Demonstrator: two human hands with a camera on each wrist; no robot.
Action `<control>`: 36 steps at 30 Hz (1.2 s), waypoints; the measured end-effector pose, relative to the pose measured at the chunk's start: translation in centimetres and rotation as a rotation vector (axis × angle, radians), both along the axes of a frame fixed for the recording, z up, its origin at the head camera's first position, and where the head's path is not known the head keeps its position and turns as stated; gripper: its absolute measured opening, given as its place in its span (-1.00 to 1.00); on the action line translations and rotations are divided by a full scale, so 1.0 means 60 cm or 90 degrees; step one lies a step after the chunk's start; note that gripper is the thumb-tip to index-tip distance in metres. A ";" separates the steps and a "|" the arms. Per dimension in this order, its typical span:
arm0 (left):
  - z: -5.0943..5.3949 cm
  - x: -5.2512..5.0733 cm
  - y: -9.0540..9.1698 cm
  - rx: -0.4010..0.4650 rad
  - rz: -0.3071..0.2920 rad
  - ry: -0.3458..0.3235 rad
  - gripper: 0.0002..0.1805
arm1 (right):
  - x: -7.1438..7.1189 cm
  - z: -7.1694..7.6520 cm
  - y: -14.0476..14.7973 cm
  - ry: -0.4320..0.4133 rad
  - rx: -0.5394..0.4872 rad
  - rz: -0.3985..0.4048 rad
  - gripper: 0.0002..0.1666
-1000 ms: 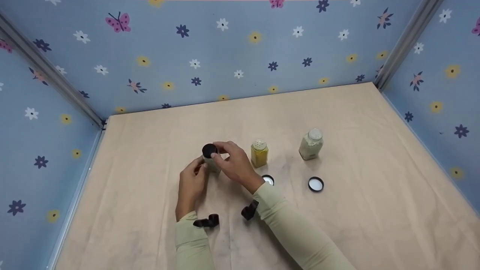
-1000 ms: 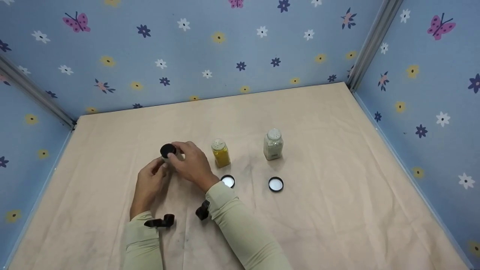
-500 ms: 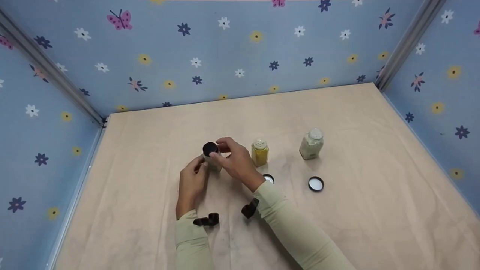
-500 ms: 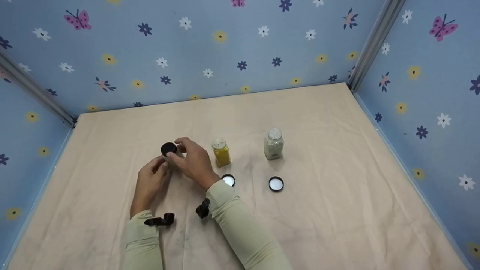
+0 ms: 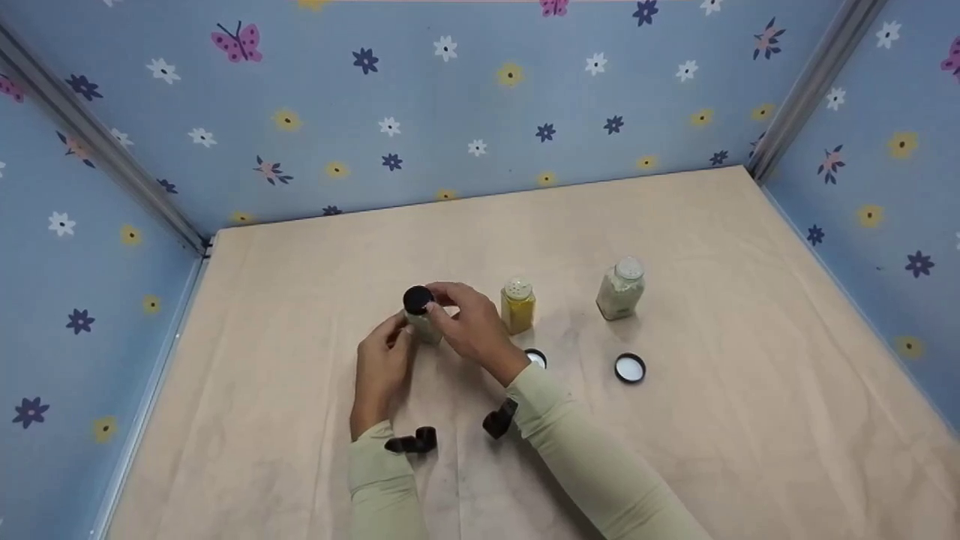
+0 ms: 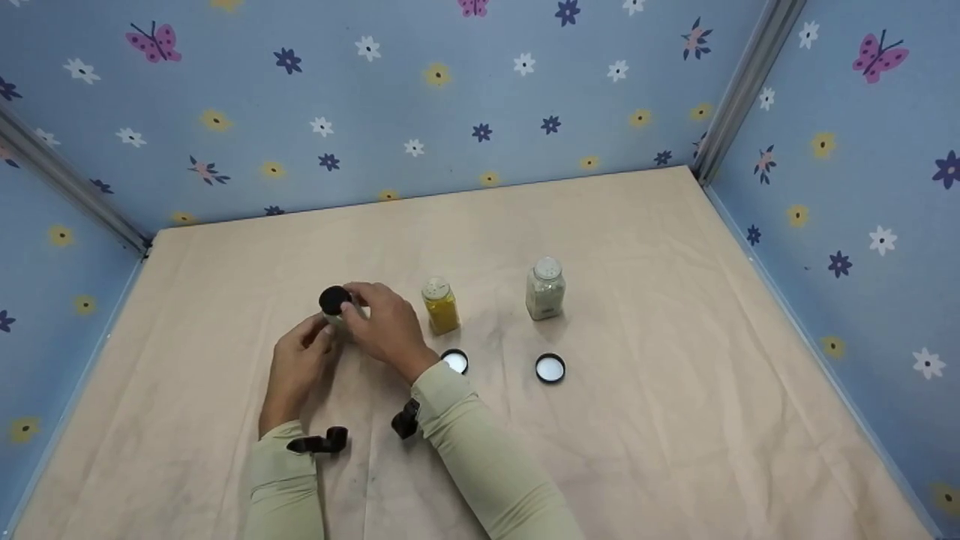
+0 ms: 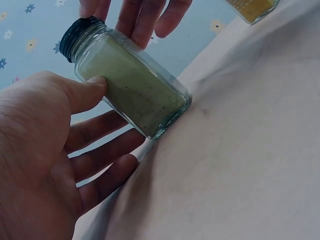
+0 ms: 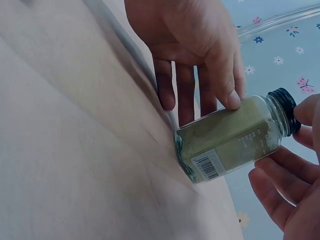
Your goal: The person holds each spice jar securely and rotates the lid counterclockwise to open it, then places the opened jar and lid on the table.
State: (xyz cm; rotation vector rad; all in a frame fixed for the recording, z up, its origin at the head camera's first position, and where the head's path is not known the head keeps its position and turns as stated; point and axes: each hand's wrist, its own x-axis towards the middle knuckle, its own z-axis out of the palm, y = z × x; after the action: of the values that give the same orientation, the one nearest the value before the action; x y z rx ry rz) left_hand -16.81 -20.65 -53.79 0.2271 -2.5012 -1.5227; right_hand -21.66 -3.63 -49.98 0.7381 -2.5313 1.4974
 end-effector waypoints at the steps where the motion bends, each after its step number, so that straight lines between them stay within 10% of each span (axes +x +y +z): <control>1: 0.000 0.000 0.000 -0.002 0.000 0.002 -0.62 | 0.000 0.000 -0.001 0.005 0.002 -0.003 -0.60; 36: 0.000 0.001 -0.004 -0.001 -0.011 0.027 -0.63 | 0.007 0.002 -0.014 0.083 0.066 -0.036 -0.44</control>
State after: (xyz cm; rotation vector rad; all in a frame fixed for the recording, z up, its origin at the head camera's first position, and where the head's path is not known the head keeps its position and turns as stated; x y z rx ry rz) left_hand -16.77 -20.87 -53.81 0.1719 -2.4776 -1.5161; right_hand -21.24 -4.48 -49.83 0.7450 -2.5252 1.2666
